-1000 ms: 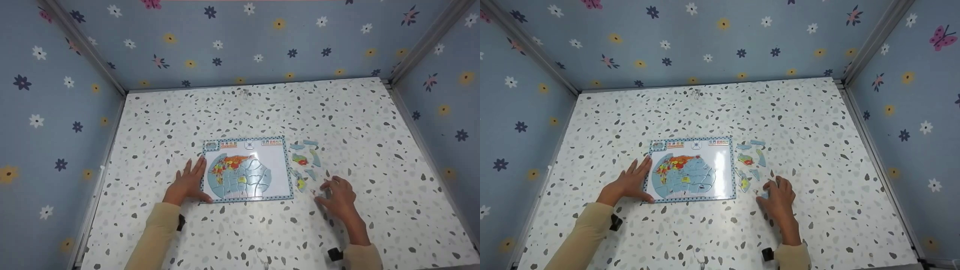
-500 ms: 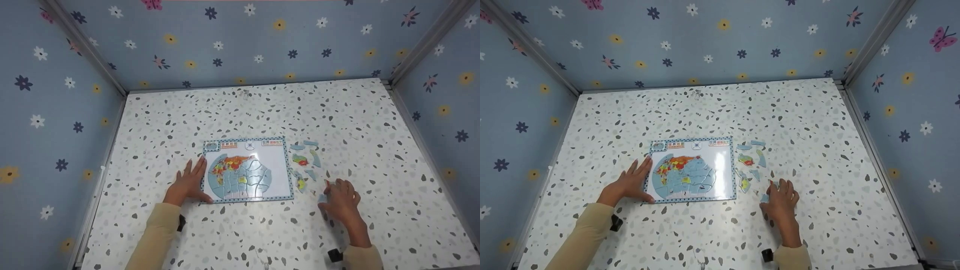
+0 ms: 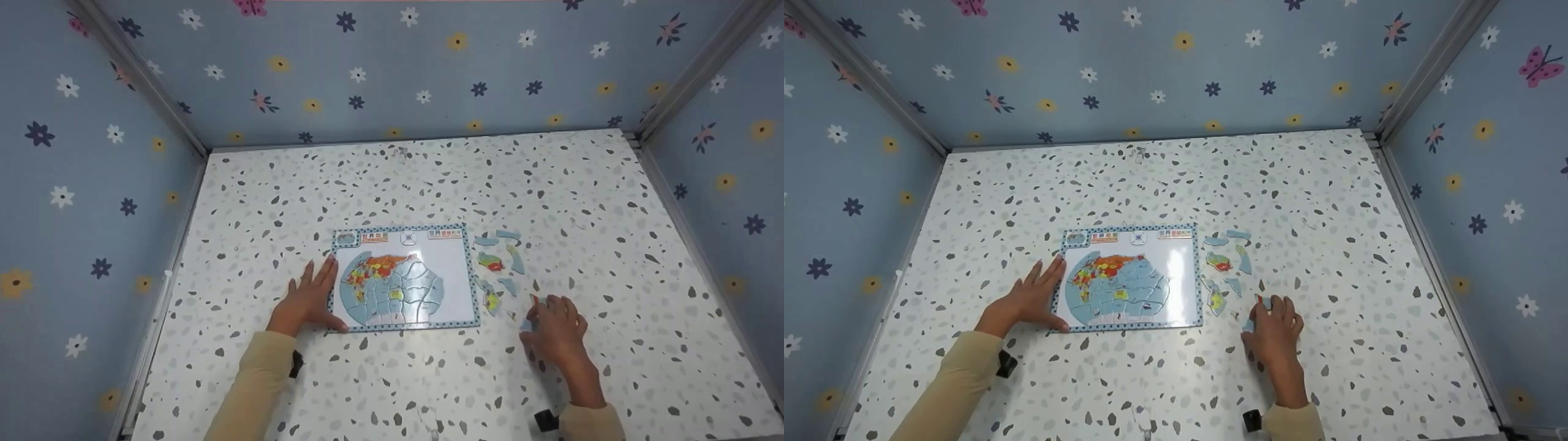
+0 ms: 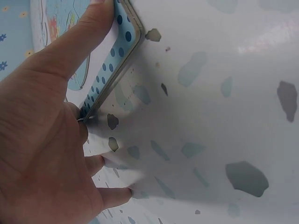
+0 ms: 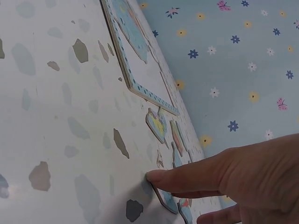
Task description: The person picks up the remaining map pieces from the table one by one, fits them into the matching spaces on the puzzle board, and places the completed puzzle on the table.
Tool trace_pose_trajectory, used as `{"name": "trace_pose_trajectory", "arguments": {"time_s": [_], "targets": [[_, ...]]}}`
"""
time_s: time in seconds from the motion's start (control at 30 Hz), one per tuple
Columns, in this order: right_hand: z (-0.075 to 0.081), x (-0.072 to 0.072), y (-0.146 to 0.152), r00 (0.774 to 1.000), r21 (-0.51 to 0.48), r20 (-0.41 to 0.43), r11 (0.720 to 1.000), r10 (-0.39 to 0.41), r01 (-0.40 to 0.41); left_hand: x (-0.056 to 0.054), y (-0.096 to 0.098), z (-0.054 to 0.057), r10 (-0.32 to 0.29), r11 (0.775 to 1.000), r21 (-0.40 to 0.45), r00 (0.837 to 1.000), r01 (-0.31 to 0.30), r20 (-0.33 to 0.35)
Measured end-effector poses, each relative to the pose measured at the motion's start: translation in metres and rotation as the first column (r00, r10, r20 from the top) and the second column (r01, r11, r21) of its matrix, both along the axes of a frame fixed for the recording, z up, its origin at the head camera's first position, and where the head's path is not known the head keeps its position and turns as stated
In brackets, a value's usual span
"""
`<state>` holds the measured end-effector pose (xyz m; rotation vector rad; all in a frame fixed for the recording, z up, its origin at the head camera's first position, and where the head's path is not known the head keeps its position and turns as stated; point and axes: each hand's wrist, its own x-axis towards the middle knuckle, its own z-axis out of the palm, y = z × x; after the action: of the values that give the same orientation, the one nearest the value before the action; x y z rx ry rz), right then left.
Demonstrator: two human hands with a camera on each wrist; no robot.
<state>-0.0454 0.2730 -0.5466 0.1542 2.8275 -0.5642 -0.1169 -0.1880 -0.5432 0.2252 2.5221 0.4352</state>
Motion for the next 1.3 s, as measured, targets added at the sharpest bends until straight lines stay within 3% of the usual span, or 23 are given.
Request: {"name": "trace_pose_trajectory", "arguments": {"time_s": [0.83,1.3], "targets": [[-0.0035,0.0024,0.0004,0.999,-0.04,-0.054,0.999,0.003,-0.005,-0.0019,-0.0016,-0.0005,-0.011,1.0,-0.004,1.0,0.011,0.002],[0.0012,0.0027,0.003,0.993,-0.148,-0.115,0.989,-0.036,0.019,-0.0009,-0.0011,-0.0024,-0.002,1.0,-0.005,1.0,0.002,0.01]]}}
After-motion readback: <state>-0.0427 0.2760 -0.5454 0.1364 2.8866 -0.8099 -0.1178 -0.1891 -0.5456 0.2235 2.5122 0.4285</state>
